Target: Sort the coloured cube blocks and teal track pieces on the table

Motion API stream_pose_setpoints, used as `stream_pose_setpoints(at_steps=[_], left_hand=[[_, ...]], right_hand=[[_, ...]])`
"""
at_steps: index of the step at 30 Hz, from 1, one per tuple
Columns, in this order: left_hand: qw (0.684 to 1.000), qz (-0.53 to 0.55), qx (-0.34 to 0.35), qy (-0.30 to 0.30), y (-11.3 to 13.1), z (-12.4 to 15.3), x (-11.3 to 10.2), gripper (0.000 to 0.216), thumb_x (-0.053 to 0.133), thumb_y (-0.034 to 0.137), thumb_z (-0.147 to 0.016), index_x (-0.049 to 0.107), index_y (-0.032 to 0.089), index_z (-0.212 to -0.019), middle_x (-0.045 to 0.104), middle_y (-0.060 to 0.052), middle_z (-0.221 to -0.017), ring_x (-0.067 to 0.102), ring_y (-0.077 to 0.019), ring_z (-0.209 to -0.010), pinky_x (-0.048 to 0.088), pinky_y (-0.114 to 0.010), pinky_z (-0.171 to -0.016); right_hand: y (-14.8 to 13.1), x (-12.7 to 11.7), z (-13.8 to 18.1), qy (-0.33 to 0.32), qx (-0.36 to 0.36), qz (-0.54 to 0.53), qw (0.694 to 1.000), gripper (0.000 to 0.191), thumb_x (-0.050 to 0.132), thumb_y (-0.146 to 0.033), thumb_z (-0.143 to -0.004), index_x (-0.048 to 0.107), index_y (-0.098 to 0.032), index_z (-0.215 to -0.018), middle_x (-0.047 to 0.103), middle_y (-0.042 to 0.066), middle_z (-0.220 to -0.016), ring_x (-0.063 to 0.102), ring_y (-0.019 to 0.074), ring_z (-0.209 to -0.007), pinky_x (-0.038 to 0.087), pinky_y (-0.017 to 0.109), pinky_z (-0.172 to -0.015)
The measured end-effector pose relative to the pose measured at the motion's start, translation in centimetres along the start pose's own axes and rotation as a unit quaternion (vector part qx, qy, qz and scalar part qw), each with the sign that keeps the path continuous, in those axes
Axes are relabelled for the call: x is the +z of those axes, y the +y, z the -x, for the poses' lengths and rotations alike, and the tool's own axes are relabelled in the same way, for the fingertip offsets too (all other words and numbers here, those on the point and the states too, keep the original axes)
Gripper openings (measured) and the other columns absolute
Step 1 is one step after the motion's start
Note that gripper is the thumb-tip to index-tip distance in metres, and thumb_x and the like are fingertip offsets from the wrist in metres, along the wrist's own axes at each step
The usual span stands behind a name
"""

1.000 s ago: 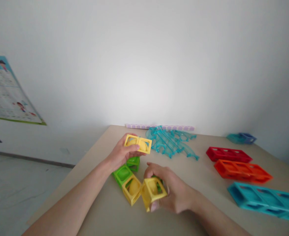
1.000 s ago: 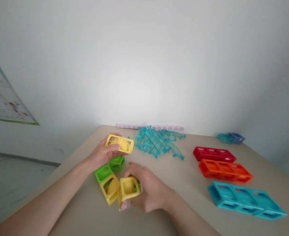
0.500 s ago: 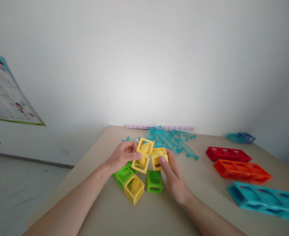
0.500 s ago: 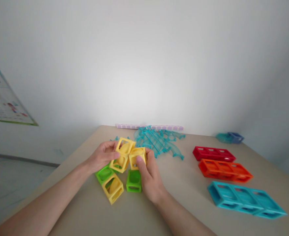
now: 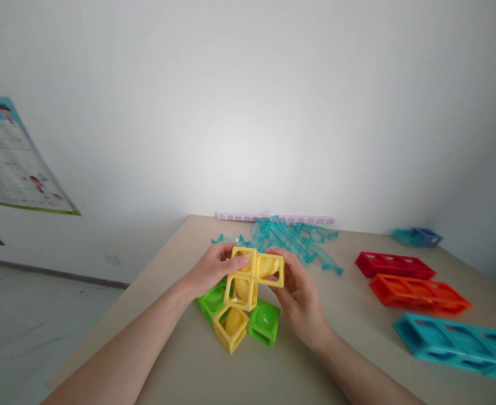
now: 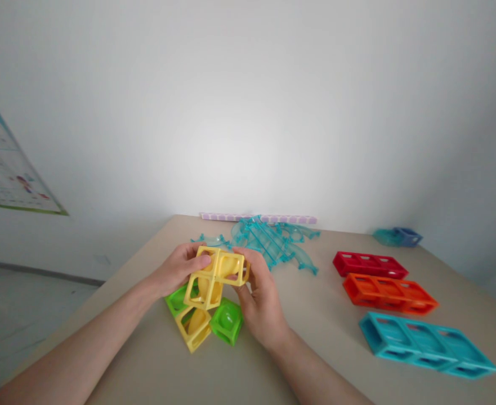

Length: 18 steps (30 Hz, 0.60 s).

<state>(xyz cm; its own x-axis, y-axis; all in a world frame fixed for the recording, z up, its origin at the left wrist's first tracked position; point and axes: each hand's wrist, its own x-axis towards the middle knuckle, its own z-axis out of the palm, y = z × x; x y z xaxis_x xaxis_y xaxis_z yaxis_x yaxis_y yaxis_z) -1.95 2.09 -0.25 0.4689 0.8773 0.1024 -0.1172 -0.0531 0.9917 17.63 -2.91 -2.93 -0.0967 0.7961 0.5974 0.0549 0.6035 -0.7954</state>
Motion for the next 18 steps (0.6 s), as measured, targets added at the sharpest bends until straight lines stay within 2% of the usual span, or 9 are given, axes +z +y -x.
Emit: stream_pose_setpoints(at_steps=[4,10,12,15,18], left_hand=[[1.0,0.004,-0.005,0.003,-0.3,-0.1,-0.1,0.034,0.07,0.044,-0.074,0.061,0.012,-0.084,0.062,-0.001,-0.069,0.057,-0.0111,-0.058,0.042,-0.019,-0.052],[0.999,0.006,0.033,0.031,0.5,0.3,0.4,0.032,0.076,0.035,-0.069,0.051,0.015,-0.072,0.056,0.004,-0.064,0.052,-0.0069,-0.051,0.04,-0.016,-0.048],[0.997,0.023,0.051,0.044,0.6,0.3,0.6,0.033,0.078,0.033,-0.067,0.051,0.016,-0.074,0.058,0.005,-0.066,0.054,-0.0078,-0.053,0.042,-0.017,-0.049],[0.993,0.053,0.067,0.075,0.4,0.1,0.6,0.031,0.079,0.033,-0.067,0.054,0.016,-0.075,0.061,0.004,-0.066,0.057,-0.0089,-0.055,0.045,-0.019,-0.052],[0.99,0.087,0.052,0.102,0.0,-0.3,0.5,0.03,0.075,0.038,-0.071,0.06,0.014,-0.081,0.064,0.001,-0.069,0.06,-0.011,-0.058,0.048,-0.021,-0.056]], right_hand=[[-0.1,-0.2,-0.2,-0.003,0.003,0.016,1.0,0.033,0.061,-0.028,-0.088,0.052,-0.025,-0.12,0.057,0.008,-0.117,0.058,0.0208,-0.105,0.048,0.035,-0.091],[-1.1,-0.3,-0.3,-0.005,0.111,0.076,0.991,0.028,0.067,-0.038,-0.082,0.057,-0.019,-0.099,0.065,0.005,-0.091,0.062,0.0194,-0.082,0.051,0.031,-0.073],[-1.3,-0.2,-0.3,-0.009,0.125,0.062,0.99,0.032,0.066,-0.041,-0.082,0.056,-0.019,-0.103,0.065,0.004,-0.087,0.061,0.018,-0.077,0.05,0.028,-0.067],[-1.1,-0.1,-0.1,-0.015,0.111,0.059,0.992,0.036,0.066,-0.038,-0.082,0.051,-0.021,-0.111,0.064,0.001,-0.085,0.058,0.0148,-0.071,0.046,0.025,-0.062],[-0.8,-0.2,0.1,-0.049,0.079,0.1,0.991,0.029,0.067,-0.03,-0.082,0.053,-0.022,-0.106,0.061,0.0,-0.084,0.053,0.0123,-0.067,0.043,0.023,-0.06]])
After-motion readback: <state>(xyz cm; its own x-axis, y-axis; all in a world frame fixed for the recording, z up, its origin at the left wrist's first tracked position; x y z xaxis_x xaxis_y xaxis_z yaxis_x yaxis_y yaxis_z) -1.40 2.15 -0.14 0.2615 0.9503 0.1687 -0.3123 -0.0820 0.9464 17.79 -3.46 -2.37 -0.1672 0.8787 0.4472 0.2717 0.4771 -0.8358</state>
